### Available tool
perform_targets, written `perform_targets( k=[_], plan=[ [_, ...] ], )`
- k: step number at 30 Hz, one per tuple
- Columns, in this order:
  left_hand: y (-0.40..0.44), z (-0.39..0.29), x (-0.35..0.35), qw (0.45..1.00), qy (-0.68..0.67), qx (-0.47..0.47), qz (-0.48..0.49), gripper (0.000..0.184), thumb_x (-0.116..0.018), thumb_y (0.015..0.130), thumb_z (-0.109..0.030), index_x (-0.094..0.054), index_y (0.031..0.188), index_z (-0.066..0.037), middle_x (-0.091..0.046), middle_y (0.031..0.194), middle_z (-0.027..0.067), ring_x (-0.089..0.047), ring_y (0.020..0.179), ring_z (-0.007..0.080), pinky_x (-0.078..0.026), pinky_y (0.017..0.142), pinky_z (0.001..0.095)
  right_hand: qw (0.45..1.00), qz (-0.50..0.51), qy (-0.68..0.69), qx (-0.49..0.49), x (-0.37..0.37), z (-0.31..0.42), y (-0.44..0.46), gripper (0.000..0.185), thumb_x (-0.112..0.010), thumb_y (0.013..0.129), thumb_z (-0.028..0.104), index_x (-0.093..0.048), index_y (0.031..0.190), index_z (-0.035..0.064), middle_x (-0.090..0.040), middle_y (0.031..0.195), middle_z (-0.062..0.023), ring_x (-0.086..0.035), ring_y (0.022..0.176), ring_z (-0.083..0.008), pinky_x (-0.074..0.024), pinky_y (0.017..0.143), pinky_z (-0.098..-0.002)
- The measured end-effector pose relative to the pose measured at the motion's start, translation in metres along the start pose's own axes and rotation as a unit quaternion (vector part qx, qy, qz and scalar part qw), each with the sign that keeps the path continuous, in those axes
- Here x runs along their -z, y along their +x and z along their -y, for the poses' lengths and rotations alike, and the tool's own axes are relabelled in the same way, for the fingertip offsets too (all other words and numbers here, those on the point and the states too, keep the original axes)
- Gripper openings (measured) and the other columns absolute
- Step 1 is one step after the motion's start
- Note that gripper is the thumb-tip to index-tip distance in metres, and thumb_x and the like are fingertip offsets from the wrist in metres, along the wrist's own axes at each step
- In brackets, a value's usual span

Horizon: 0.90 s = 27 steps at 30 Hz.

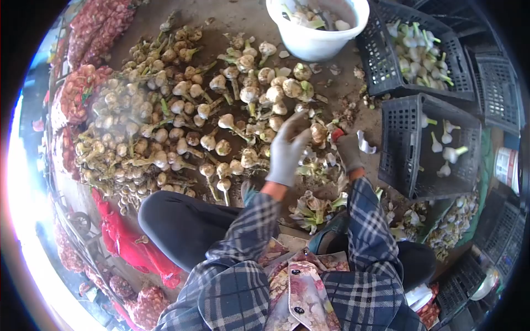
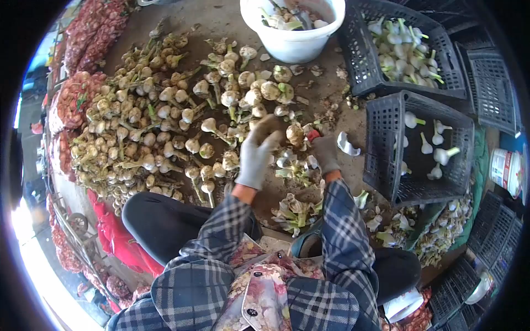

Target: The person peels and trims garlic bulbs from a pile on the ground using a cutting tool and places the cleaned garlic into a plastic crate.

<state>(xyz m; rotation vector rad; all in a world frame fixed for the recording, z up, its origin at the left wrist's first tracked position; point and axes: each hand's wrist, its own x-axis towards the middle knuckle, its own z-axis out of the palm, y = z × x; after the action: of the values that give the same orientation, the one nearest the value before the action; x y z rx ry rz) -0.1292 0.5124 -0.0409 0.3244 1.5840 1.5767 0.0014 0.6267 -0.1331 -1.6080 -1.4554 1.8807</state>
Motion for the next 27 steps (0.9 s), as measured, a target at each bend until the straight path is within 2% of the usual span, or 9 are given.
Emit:
perform_targets(
  k=[3, 5, 8, 10, 15, 21, 24, 25, 27],
  plan=[
    [-0.01, 0.037, 0.012, 0.991, -0.017, -0.002, 0.136, 0.09, -0.082, 0.073, -0.03, -0.034, 0.144, -0.001, -0.054, 0.132, 0.01, -0.055, 0.115, 0.0165, -0.047, 0.095, 0.029, 0.906, 0.215, 0.362, 0.045, 0.03, 0.006, -0.033, 0.02, -0.068, 0.089, 0.011, -0.066, 0.107, 0.0016, -0.064, 0.089, 0.0023, -0.056, 0.073, -0.0059, -0.0454, 0.066, -0.019],
    [-0.03, 0.009, -0.005, 0.97, -0.109, 0.043, 0.213, 0.078, -0.079, 0.076, -0.006, -0.036, 0.14, 0.003, -0.052, 0.132, 0.0096, -0.052, 0.118, 0.0162, -0.043, 0.101, 0.03, 0.975, 0.034, 0.198, 0.091, 0.016, 0.046, -0.082, 0.023, -0.068, 0.09, 0.018, -0.065, 0.108, 0.0028, -0.064, 0.093, 0.0028, -0.056, 0.079, -0.0062, -0.0458, 0.072, -0.0201],
    [-0.055, -0.019, -0.014, 0.977, -0.086, -0.022, 0.195, 0.075, -0.08, 0.072, -0.005, -0.042, 0.136, 0.001, -0.056, 0.126, 0.011, -0.056, 0.114, 0.0206, -0.045, 0.098, 0.0316, 0.972, 0.032, 0.18, 0.146, 0.017, 0.065, -0.127, 0.028, -0.068, 0.091, 0.025, -0.065, 0.11, 0.004, -0.063, 0.097, 0.0023, -0.056, 0.086, -0.0062, -0.0456, 0.077, -0.0213],
    [-0.071, -0.041, -0.008, 0.917, 0.295, -0.228, 0.144, 0.079, -0.084, 0.067, -0.012, -0.046, 0.135, -0.002, -0.057, 0.122, 0.0123, -0.058, 0.11, 0.0239, -0.048, 0.094, 0.0328, 0.974, 0.043, 0.175, 0.14, 0.019, 0.065, -0.143, 0.03, -0.067, 0.091, 0.026, -0.064, 0.111, 0.0042, -0.063, 0.099, 0.0017, -0.056, 0.087, -0.0063, -0.0458, 0.078, -0.0218],
    [-0.123, -0.062, -0.004, 0.918, 0.316, -0.191, 0.141, 0.074, -0.084, 0.065, -0.009, -0.05, 0.131, -0.002, -0.059, 0.119, 0.0137, -0.06, 0.11, 0.026, -0.049, 0.093, 0.0335, 0.949, 0.151, 0.26, 0.093, 0.03, 0.045, -0.174, 0.033, -0.066, 0.092, 0.027, -0.062, 0.113, 0.0018, -0.065, 0.104, -0.0022, -0.06, 0.094, -0.0097, -0.0492, 0.086, -0.0259],
    [-0.139, -0.049, -0.003, 0.958, 0.056, -0.216, 0.177, 0.077, -0.079, 0.067, 0.005, -0.044, 0.135, -0.001, -0.056, 0.13, 0.0109, -0.055, 0.117, 0.0204, -0.043, 0.103, 0.0306, 0.926, 0.178, 0.322, 0.081, 0.04, 0.07, -0.229, 0.034, -0.062, 0.093, 0.013, -0.057, 0.123, -0.0013, -0.065, 0.109, -0.0039, -0.062, 0.094, -0.0111, -0.0501, 0.087, -0.0259],
    [-0.148, -0.055, -0.006, 0.918, 0.19, -0.317, 0.146, 0.073, -0.079, 0.071, 0.002, -0.044, 0.135, 0.001, -0.057, 0.128, 0.0098, -0.057, 0.113, 0.0203, -0.045, 0.101, 0.0313, 0.948, 0.149, 0.259, 0.111, 0.042, 0.072, -0.23, 0.033, -0.061, 0.093, 0.009, -0.057, 0.123, -0.0027, -0.065, 0.107, -0.0028, -0.061, 0.091, -0.0095, -0.0496, 0.085, -0.0242],
    [-0.153, -0.059, -0.007, 0.916, 0.191, -0.318, 0.15, 0.073, -0.079, 0.071, 0.002, -0.044, 0.135, 0.001, -0.057, 0.128, 0.0098, -0.057, 0.113, 0.0203, -0.045, 0.101, 0.0313, 0.958, 0.139, 0.207, 0.144, 0.046, 0.078, -0.236, 0.031, -0.06, 0.09, 0.005, -0.059, 0.12, -0.0023, -0.066, 0.104, -0.0027, -0.061, 0.088, -0.0093, -0.0496, 0.082, -0.0234],
    [-0.16, -0.065, -0.006, 0.964, -0.115, -0.055, 0.235, 0.068, -0.08, 0.074, -0.005, -0.046, 0.133, 0.002, -0.057, 0.125, 0.0089, -0.059, 0.108, 0.02, -0.047, 0.098, 0.033, 0.965, 0.122, 0.099, 0.207, 0.048, 0.088, -0.244, 0.031, -0.056, 0.084, -0.004, -0.063, 0.115, -0.0014, -0.066, 0.099, -0.0024, -0.06, 0.083, -0.0091, -0.0496, 0.076, -0.022]
  ],
)
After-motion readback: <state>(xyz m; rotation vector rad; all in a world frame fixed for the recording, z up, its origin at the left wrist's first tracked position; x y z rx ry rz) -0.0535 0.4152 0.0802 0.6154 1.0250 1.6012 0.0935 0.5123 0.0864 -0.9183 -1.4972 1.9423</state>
